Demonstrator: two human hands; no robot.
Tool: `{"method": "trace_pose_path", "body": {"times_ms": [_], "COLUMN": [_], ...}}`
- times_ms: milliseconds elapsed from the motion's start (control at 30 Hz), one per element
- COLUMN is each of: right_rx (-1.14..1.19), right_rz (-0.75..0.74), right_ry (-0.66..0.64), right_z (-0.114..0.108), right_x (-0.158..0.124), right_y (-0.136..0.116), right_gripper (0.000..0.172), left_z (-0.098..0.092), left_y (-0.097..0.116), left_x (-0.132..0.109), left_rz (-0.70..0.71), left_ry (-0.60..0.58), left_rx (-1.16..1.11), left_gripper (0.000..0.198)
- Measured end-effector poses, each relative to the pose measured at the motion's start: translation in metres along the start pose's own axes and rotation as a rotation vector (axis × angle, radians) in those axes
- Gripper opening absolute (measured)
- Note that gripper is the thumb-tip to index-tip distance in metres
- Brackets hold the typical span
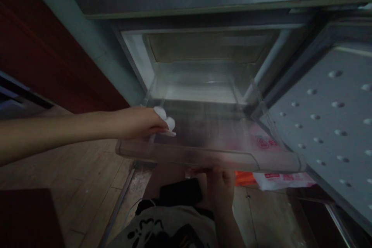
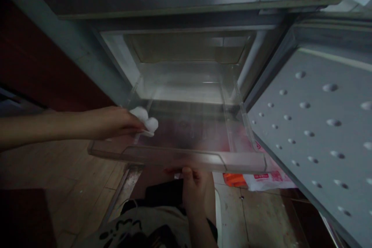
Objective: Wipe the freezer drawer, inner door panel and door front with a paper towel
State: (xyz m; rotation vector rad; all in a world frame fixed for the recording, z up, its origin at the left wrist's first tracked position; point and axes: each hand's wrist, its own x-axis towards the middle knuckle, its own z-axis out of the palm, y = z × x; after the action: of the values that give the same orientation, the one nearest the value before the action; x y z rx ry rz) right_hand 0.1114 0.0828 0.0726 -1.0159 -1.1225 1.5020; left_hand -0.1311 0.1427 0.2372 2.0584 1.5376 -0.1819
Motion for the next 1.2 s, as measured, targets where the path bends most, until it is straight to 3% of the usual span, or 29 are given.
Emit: {"method": "trace_pose_path", "body": {"times_ms": [167, 300, 433, 700, 833, 1000, 1067, 1200], "right_rx": [0.033, 0.069, 0.025, -0.027, -0.033, -0.039, -0.06, -0.039], "right_rz": [-0.007, -0.011, 0.017, -0.026, -0.006, 0.014, 0.012, -0.003], "right_ry": [0.007, -0.009, 0.022, 0.029, 0.051, 0.033, 0.023, 0.028], "right_z": [0.001, 0.004, 0.006, 0.002, 0.002, 0.0, -0.001, -0.002], "right_x": [0.001, 0.0, -0.001, 0.0, 0.0, 0.001, 0.001, 0.0], "right_y": [-0.001, -0.008, -0.012, -0.001, -0.001, 0.001, 0.002, -0.001], "right_gripper": [0.038, 0.038, 0.041, 0.039, 0.04, 0.038, 0.039, 0.038], "left_z": [0.029, 0.035, 0.035, 0.014, 0.001, -0.001, -0.005, -0.021], "left_y": [-0.011, -0.016, -0.017, -0.011, -0.001, 0.0, -0.002, -0.007], "left_x": [0.026, 0.035, 0.029, 0.005, -0.007, -0.006, -0.003, -0.001], "left_rz": [-0.009, -0.005, -0.011, -0.104, -0.103, -0.034, 0.0, 0.032], "left_ry": [-0.228, -0.35, -0.392, -0.318, -0.25, -0.177, -0.09, 0.277], "left_rx": [-0.042, -0.108, -0.205, -0.333, -0.276, -0.2, -0.137, 0.188], "left_gripper": [0.027, 0.031, 0.028, 0.032, 0.036, 0.037, 0.038, 0.037]}}
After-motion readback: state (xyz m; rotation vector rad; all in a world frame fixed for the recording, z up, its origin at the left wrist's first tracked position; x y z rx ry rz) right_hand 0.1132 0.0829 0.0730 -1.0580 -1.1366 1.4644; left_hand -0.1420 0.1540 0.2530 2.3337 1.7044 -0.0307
